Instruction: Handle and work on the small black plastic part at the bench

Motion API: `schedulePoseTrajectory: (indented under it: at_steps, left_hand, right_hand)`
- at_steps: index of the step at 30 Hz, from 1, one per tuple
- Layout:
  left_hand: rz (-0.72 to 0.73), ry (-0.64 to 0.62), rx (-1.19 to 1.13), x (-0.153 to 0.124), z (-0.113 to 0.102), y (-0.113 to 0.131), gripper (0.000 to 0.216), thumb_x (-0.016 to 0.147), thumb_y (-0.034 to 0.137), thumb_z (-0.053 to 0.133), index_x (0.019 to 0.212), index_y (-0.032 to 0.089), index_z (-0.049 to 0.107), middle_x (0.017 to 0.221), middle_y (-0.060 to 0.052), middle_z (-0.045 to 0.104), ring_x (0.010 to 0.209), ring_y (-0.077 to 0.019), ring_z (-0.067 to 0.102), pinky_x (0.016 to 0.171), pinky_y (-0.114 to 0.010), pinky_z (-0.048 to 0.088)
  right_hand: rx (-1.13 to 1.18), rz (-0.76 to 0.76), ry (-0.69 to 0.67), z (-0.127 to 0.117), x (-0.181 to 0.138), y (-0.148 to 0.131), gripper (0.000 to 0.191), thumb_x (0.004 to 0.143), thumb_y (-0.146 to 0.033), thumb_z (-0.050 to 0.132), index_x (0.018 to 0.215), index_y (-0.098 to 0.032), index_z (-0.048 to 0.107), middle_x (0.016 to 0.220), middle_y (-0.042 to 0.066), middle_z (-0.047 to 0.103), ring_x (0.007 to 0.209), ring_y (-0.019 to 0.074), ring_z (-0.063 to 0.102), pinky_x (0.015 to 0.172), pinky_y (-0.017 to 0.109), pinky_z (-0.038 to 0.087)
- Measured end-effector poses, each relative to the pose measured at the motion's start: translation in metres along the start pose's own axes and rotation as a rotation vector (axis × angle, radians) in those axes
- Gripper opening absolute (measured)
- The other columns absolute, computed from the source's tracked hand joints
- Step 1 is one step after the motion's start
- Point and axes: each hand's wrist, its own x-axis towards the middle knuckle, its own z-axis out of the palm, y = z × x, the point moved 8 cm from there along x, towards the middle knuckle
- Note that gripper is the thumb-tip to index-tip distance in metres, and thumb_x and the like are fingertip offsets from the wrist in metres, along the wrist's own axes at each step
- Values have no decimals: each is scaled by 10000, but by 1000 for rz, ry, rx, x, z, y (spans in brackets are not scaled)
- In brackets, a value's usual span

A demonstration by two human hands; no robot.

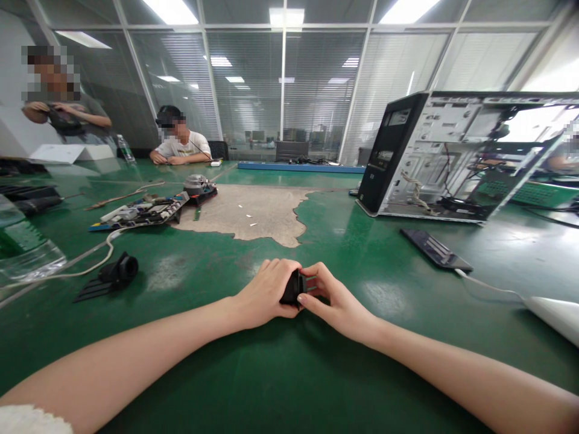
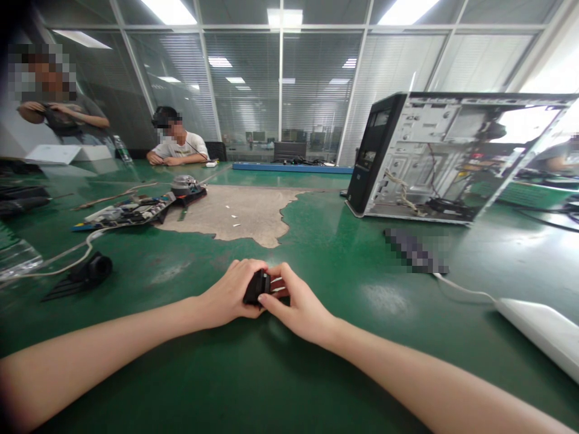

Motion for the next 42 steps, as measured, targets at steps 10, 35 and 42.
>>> schedulePoseTrajectory:
  at_steps: [10,35,42]
  left_hand:
    - [-13,8,-11,0,0,-1,510,665,297,614,1082,185,342,996,-54,516,876,-225,487,748,-343,344]
    - [-16,3,-17,0,0,-1,520,658,289,618,1088,182,346,1003,-59,518,887,-231,490,759,-349,348]
    - [-22,-4,-24,0,-1,-1,519,652,280,614,1091,191,352,999,-55,520,893,-235,489,760,-351,349]
  right_hand:
    - [-18,45,50,-4,0,1,194,839,-241,481,1011,-209,398,946,38,491,861,144,547,689,290,532]
    - [-12,55,64,-4,2,3,236,818,-250,523,1024,-206,417,946,40,527,874,157,564,738,328,525]
    - [-25,9,19,-2,-1,-1,202,831,-258,506,1013,-208,432,919,25,537,849,144,570,754,312,518]
